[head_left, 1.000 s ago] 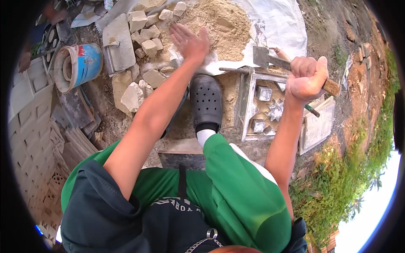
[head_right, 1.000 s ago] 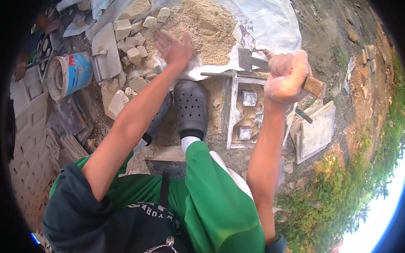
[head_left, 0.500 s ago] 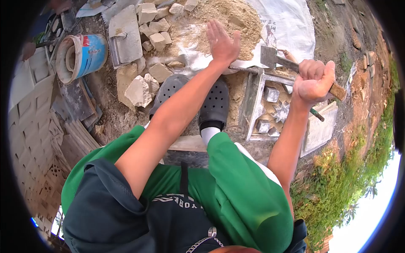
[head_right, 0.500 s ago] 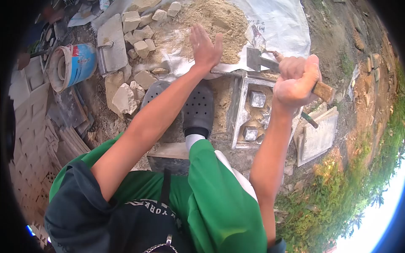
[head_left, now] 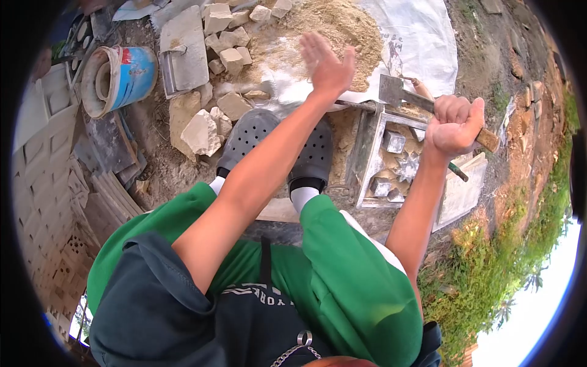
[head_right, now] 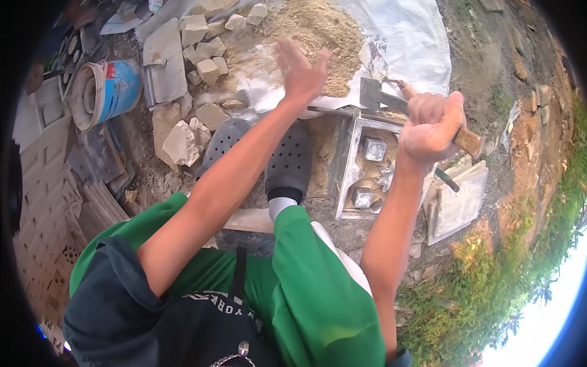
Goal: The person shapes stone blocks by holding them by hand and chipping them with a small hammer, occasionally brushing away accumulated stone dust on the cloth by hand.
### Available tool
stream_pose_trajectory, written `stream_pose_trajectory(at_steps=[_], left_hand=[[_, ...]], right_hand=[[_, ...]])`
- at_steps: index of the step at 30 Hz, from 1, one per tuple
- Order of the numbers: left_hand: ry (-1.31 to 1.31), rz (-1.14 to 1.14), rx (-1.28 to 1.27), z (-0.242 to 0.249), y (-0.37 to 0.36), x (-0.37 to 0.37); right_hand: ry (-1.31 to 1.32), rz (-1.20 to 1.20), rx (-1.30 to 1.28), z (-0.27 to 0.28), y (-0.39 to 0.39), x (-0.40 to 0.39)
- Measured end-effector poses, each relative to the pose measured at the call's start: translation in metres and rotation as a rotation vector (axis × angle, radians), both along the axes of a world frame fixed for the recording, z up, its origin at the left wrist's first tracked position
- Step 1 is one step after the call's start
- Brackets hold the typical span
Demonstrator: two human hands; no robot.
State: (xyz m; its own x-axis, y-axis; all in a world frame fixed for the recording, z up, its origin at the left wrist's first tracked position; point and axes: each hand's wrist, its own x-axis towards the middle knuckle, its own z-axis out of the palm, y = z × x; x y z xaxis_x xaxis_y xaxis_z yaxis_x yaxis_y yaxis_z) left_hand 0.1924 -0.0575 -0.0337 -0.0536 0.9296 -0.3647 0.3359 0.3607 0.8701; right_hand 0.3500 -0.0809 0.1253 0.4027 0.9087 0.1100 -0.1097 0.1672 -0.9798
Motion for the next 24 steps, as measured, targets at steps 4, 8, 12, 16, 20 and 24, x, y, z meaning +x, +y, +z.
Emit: stream_pose_trajectory(at_steps=[4, 8, 12, 16, 20, 24], left_hand=[[0.316, 0.225, -0.511, 0.007, -0.014, -0.006], [0.13, 0.146, -0.532, 0.008, 0.016, 0.022], [-0.201, 0.209, -0.357, 0.032, 0.018, 0.009], [0.053, 0.27, -0.091, 0.013, -0.012, -0.055], [0.296, -0.091, -0.208, 0.002, -0.024, -0.083], [0.208, -0.208, -0.098, -0.013, -0.026, -0.07]], right_hand=[[0.049, -0.013, -0.007, 0.002, 0.0, 0.002], [-0.045, -0.011, -0.007, -0.003, -0.004, 0.005], [-0.035, -0.048, -0.035, -0.003, -0.003, 0.009], [0.094, -0.014, 0.056, -0.008, -0.005, 0.016], [0.097, -0.021, 0.076, -0.009, -0.005, 0.018], [-0.02, -0.016, -0.031, -0.006, -0.006, 0.015]])
